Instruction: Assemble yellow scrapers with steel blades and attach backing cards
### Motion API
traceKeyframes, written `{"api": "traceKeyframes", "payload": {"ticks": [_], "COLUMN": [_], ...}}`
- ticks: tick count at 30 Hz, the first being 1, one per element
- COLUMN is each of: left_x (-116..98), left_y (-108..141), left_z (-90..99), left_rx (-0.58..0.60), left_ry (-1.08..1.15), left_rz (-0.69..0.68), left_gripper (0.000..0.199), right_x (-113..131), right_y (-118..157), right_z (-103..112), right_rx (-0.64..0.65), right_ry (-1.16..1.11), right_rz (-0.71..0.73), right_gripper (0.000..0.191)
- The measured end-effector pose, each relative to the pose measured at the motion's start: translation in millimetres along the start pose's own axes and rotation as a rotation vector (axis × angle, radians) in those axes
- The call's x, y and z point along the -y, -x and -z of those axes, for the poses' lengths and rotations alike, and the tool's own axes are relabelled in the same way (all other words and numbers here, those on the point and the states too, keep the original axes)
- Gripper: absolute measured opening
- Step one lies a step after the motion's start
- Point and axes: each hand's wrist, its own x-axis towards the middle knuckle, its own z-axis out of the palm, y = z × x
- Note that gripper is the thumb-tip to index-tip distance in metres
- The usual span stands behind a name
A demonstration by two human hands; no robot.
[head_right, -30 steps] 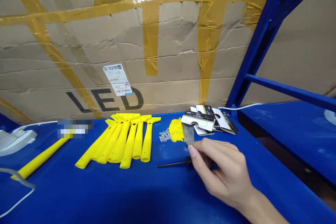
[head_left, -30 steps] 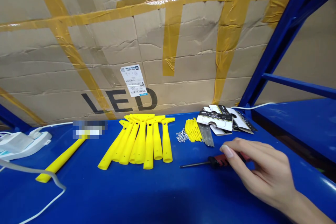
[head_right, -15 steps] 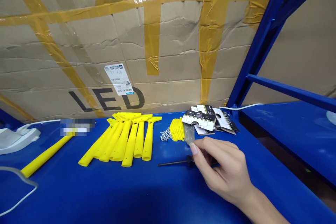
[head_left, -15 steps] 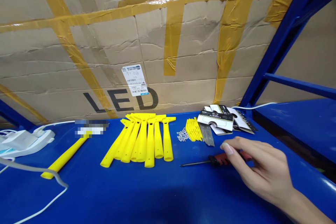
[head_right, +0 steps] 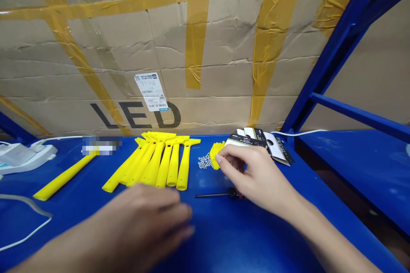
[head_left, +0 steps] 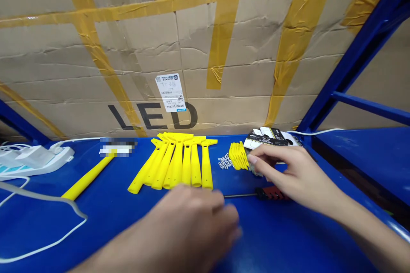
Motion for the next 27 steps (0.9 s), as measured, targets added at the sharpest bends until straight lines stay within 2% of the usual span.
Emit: {"api": "traceKeyframes", "payload": {"ticks": [1,2,4,6,8,11,14,17,21,24,27], "left_x": [4,8,16,25,33,45,57,70,81,83,85], "left_y": [-12,-23,-40,-51,-57,-66,-81,-96,-106,-106,-103], "left_z": [15.4,30.0,55.3,73.4,82.3,77.6,59.9,43.4,37.4,43.0,51.4], "left_rx": [-0.085,-0.169,-0.268,-0.270,-0.232,-0.232,-0.284,-0.342,-0.429,-0.457,-0.438], "left_ry": [-0.110,-0.374,-0.720,-0.816,-0.782,-0.720,-0.716,-0.700,-0.635,-0.538,-0.414], "left_rz": [0.066,0.148,0.284,0.431,0.488,0.476,0.475,0.515,0.571,0.593,0.583], "left_gripper": [0.033,0.030,0.027,0.028,0.029,0.028,0.034,0.038,0.033,0.028,0.032], "right_x": [1,1,4,8,13,19,21,18,8,2,-1], "right_y": [-8,-16,-33,-49,-62,-75,-82,-84,-83,-82,-81], "right_z": [6,11,22,29,28,13,-6,-15,-9,3,17], "right_rx": [0.104,0.179,0.272,0.308,0.351,0.387,0.361,0.353,0.328,0.318,0.304], "right_ry": [0.033,0.064,0.114,0.177,0.233,0.270,0.281,0.272,0.246,0.233,0.254], "right_rz": [-0.042,-0.068,-0.087,-0.070,-0.072,-0.112,-0.165,-0.213,-0.219,-0.245,-0.293], "right_gripper": [0.028,0.027,0.021,0.021,0.021,0.025,0.028,0.031,0.032,0.033,0.031]}}
